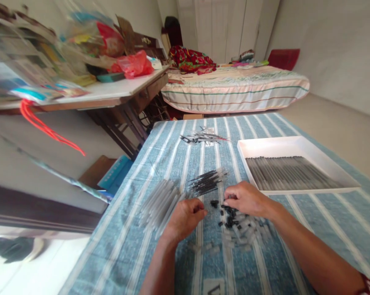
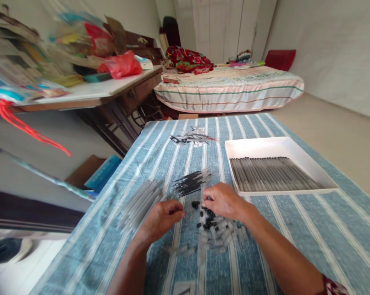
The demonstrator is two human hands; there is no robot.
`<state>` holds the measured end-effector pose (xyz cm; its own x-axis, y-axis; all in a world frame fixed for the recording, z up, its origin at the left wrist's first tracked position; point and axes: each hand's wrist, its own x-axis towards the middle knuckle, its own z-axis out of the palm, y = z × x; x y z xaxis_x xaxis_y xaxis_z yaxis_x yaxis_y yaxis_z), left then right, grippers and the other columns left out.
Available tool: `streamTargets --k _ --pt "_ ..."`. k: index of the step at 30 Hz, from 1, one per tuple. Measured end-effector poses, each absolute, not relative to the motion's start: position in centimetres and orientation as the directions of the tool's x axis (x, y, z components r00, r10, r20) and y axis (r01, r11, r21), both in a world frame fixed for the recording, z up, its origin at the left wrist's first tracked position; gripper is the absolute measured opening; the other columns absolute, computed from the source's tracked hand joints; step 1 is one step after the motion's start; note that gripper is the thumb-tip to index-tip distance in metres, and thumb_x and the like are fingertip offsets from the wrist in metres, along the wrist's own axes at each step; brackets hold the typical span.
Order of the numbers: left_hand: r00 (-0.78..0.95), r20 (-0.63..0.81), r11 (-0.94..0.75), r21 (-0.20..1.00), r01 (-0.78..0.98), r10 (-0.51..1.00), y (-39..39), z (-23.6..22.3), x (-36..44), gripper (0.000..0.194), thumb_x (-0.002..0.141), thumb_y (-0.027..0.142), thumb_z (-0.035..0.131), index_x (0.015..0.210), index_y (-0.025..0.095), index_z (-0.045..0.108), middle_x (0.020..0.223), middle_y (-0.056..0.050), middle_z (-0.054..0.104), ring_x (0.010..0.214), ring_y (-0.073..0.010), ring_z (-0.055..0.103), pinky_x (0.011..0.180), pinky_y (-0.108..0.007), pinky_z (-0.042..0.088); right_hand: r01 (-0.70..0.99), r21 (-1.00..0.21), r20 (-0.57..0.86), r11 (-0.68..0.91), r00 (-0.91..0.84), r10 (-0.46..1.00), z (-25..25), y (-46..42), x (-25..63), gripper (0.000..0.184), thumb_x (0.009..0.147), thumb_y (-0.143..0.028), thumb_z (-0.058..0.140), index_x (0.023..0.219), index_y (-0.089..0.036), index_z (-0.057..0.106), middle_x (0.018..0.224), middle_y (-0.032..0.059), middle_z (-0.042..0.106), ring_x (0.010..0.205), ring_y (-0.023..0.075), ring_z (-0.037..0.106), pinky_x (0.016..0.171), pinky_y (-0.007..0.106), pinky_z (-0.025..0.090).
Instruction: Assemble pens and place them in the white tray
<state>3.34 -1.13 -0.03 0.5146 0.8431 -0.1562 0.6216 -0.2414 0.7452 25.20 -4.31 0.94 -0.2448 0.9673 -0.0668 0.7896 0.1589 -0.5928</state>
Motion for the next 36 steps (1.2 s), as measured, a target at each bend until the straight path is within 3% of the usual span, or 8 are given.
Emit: streamTargets --k 4,8,12,17,25,31,36 --pt "0.558 -0.203 -0.238 0.751 0.616 0.804 -1.3 0.0 3.0 0.011 0.068 0.025 0.059 0.062 0.018 0.064 0.052 0.004 0.052 0.050 -0.0115 0.046 0.047 -0.021 0.031 0.770 -0.597 -0.084 0.227 -0.341 0.936 0.9 -4.5 23.5 0.013 0.074 -0.028 0.061 0.067 -0.020 0.068 0.054 -0.0029 0.058 0.052 0.0101 0.048 0.051 0.021 0.024" --pt "0.555 -0.182 -0.292 0.696 0.656 0.812 -1.3 -0.2 3.1 0.009 0.069 0.024 0.058 0.065 0.018 0.064 0.055 0.002 0.055 0.052 -0.0126 0.049 0.049 -0.022 0.033 0.795 -0.559 -0.072 0.235 -0.329 0.941 0.6 -4.4 23.1 0.013 0.075 -0.028 0.060 0.068 -0.021 0.068 0.055 -0.0023 0.059 0.053 0.0109 0.048 0.051 0.022 0.023" --pt "0.458 -0.048 -0.333 0.622 0.709 0.887 -1.2 -0.9 3.6 0.014 0.075 0.022 0.053 0.080 0.016 0.065 0.063 -0.001 0.062 0.059 -0.0154 0.057 0.057 -0.025 0.040 0.833 -0.513 -0.042 0.207 -0.265 0.963 -0.2 -3.8 23.5 0.016 0.078 -0.029 0.056 0.070 -0.021 0.068 0.056 -0.0012 0.060 0.054 0.0118 0.049 0.052 0.022 0.023" --pt "0.403 0.199 -0.443 0.538 0.717 0.893 -1.1 -2.2 4.4 0.027 0.081 0.016 0.047 0.104 0.016 0.061 0.099 -0.010 0.066 0.088 -0.0205 0.061 0.080 -0.032 0.046 0.874 -0.465 -0.003 0.138 -0.158 0.987 -1.3 -3.2 23.7 0.017 0.081 -0.030 0.053 0.081 -0.021 0.068 0.061 0.0000 0.063 0.059 0.0137 0.052 0.054 0.023 0.025" --pt "0.478 0.095 -0.482 0.315 0.817 0.873 -1.5 -2.2 6.2 0.027 0.083 0.010 0.042 0.101 0.016 0.060 0.100 -0.010 0.062 0.094 -0.0204 0.059 0.081 -0.029 0.045 0.887 -0.442 -0.003 0.136 -0.153 0.988 -1.9 -3.1 24.0 0.019 0.082 -0.029 0.051 0.081 -0.021 0.068 0.069 0.0017 0.067 0.066 0.0149 0.057 0.057 0.024 0.026" --pt "0.509 0.046 -0.490 0.361 0.794 0.859 -1.4 -2.0 6.3 0.024 0.079 0.009 0.047 0.095 0.017 0.063 0.092 -0.008 0.064 0.085 -0.0200 0.061 0.073 -0.028 0.045 0.893 -0.415 -0.003 0.177 -0.195 0.981 -1.9 -3.2 23.8 0.019 0.083 -0.029 0.050 0.086 -0.022 0.068 0.074 0.0030 0.070 0.072 0.0177 0.062 0.058 0.025 0.029" --pt "0.526 0.075 -0.499 0.453 0.739 0.847 -1.6 -1.8 5.8 0.025 0.077 0.009 0.049 0.096 0.016 0.063 0.090 -0.007 0.067 0.084 -0.0192 0.062 0.074 -0.027 0.045 0.925 -0.303 -0.070 0.230 -0.262 0.962 -1.5 -3.5 23.3 0.024 0.085 -0.025 0.046 0.083 -0.021 0.069 0.076 0.0081 0.071 0.074 0.0217 0.065 0.060 0.027 0.033"
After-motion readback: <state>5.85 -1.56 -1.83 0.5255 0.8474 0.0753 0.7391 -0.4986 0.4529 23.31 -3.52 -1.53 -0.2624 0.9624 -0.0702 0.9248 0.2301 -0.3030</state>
